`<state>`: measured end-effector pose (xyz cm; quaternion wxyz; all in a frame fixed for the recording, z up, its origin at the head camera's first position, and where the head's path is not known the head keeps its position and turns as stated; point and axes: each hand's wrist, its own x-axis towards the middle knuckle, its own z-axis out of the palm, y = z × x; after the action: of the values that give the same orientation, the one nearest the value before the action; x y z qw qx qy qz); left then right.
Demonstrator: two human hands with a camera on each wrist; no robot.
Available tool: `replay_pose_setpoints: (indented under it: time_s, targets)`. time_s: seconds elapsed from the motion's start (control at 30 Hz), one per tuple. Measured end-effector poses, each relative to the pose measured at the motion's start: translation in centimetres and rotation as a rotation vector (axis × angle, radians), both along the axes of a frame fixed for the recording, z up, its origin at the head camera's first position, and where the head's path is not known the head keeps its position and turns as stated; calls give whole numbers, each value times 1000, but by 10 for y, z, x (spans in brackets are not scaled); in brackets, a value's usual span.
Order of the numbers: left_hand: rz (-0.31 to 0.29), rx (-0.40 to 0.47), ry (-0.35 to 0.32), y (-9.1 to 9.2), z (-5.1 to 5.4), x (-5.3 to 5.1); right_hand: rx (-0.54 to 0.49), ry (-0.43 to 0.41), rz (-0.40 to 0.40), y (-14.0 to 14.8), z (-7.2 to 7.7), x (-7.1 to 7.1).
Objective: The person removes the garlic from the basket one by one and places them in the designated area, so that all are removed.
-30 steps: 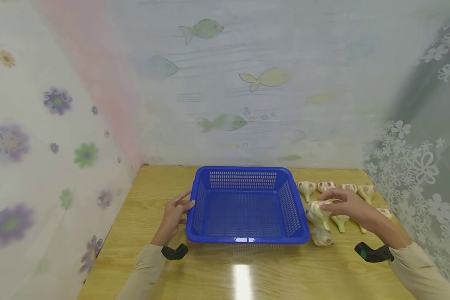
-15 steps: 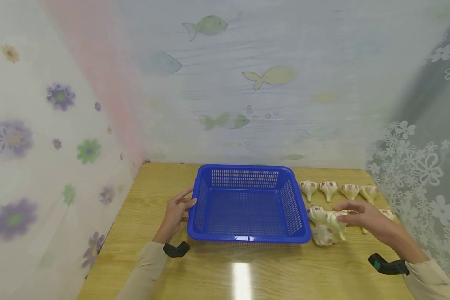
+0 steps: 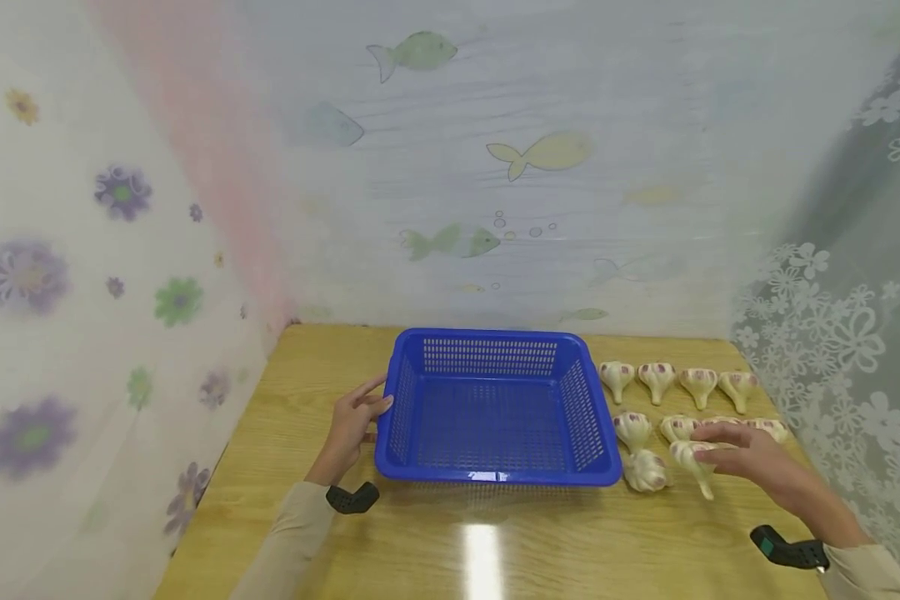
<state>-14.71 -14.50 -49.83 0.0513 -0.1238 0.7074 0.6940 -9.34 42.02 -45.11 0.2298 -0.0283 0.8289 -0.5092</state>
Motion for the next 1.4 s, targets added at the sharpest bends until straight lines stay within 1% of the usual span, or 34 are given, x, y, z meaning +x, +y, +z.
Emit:
replay_pose_setpoints:
  time_s: [0.27, 0.37, 0.57, 0.7, 0.87, 1.0, 1.07, 1.23, 1.4]
  targets:
    - [3, 5, -3, -1, 0, 4, 49, -2, -65, 10, -25, 6]
    - [4, 11, -8, 0, 0, 3, 68, 0, -81, 13, -33, 7]
    - [3, 8, 3, 0, -1, -1, 104, 11, -108, 15, -50, 6]
    - [6, 10, -3, -3, -2, -1, 127, 16, -146, 12, -58, 8]
    - [-1, 14, -11, -3, -1, 1, 150, 18, -178, 8, -60, 9]
    - [-5, 7, -9, -4, -2, 1, 151, 5, -180, 6, -60, 10]
    - [-1, -4, -7, -4, -2, 1, 147, 2, -164, 6, -60, 10]
    - [0, -61, -4, -4, -2, -1, 160, -8, -138, 5, -56, 9]
    - [-18, -115, 0, -3, 4, -5, 170, -21, -114, 6, -50, 5]
